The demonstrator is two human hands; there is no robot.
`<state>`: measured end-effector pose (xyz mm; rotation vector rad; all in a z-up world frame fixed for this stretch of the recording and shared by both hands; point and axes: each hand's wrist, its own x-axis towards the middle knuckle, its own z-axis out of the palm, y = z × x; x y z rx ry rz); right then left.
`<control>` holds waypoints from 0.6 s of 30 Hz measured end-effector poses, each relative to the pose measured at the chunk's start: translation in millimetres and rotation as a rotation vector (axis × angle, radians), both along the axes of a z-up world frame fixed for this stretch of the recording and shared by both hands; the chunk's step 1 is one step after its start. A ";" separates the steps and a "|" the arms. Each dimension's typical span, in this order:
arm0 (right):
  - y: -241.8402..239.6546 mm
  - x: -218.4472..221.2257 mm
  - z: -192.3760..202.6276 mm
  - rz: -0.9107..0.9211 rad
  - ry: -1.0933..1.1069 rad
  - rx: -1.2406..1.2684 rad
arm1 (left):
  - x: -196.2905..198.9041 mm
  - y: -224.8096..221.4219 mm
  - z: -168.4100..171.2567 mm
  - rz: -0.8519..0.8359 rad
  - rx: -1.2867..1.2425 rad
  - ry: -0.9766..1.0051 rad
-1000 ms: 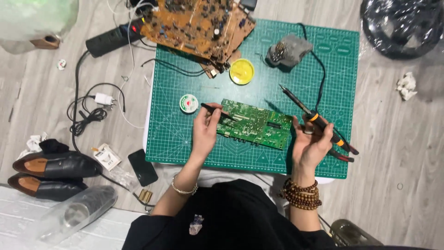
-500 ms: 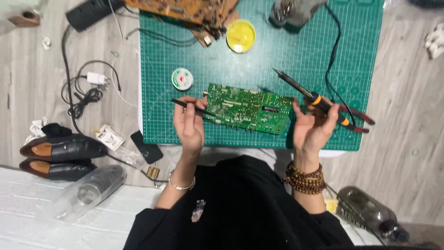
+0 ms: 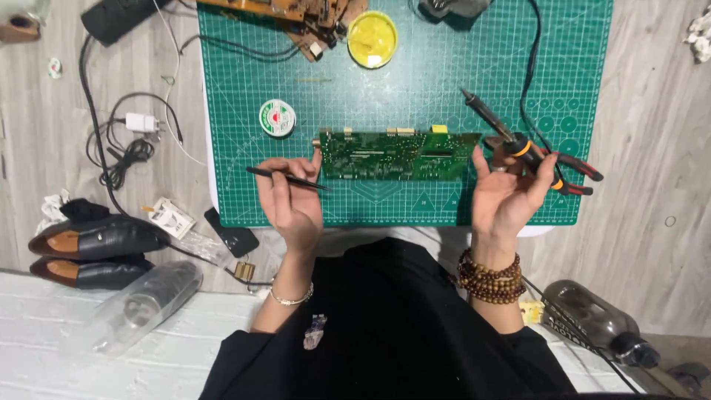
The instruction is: Desoldering and removing electronic components from a printed circuit board using a soldering iron and pliers.
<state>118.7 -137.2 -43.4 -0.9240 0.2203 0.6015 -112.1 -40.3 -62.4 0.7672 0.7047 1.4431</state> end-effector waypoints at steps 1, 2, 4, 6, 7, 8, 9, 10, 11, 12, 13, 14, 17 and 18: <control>-7.6 -2.4 -4.2 0.002 0.006 -0.012 | -1.1 -7.2 0.9 0.002 -0.012 0.006; -11.9 -3.4 -8.6 0.014 0.008 -0.044 | -0.5 -10.2 1.5 0.008 -0.027 0.025; -14.9 -3.2 -12.1 0.024 0.011 -0.077 | 1.8 -12.0 1.2 0.012 -0.044 0.044; -11.3 0.1 -10.4 0.012 -0.003 -0.048 | 6.2 -8.1 -1.2 -0.001 -0.023 0.063; -9.5 3.6 -8.5 0.009 -0.006 -0.046 | 8.3 -3.6 3.0 -0.004 -0.021 0.059; -6.0 8.1 -6.5 0.008 -0.020 -0.039 | 11.6 2.7 7.4 0.002 0.007 0.037; -2.3 12.5 -4.2 0.007 -0.033 -0.033 | 14.7 9.0 12.0 0.009 0.034 0.015; 3.1 15.2 2.2 0.006 -0.038 -0.029 | 16.7 14.2 16.8 0.009 0.039 0.010; 8.6 17.5 8.2 0.010 -0.065 -0.012 | 18.4 19.5 21.2 0.020 0.094 0.025; 12.2 18.5 13.8 0.016 -0.088 0.000 | 18.5 22.5 25.6 0.033 0.144 0.044; 12.0 19.7 8.0 0.018 -0.089 -0.001 | 20.8 22.5 23.7 0.035 0.143 0.044; 12.9 20.4 1.7 0.009 -0.082 0.017 | 22.8 23.7 21.8 0.031 0.119 0.024; 17.3 12.8 -7.9 0.003 -0.092 0.009 | 20.4 21.9 4.3 0.015 0.050 -0.003; 16.4 7.9 -9.5 0.001 -0.108 -0.027 | 18.1 18.8 -3.9 -0.001 -0.004 -0.008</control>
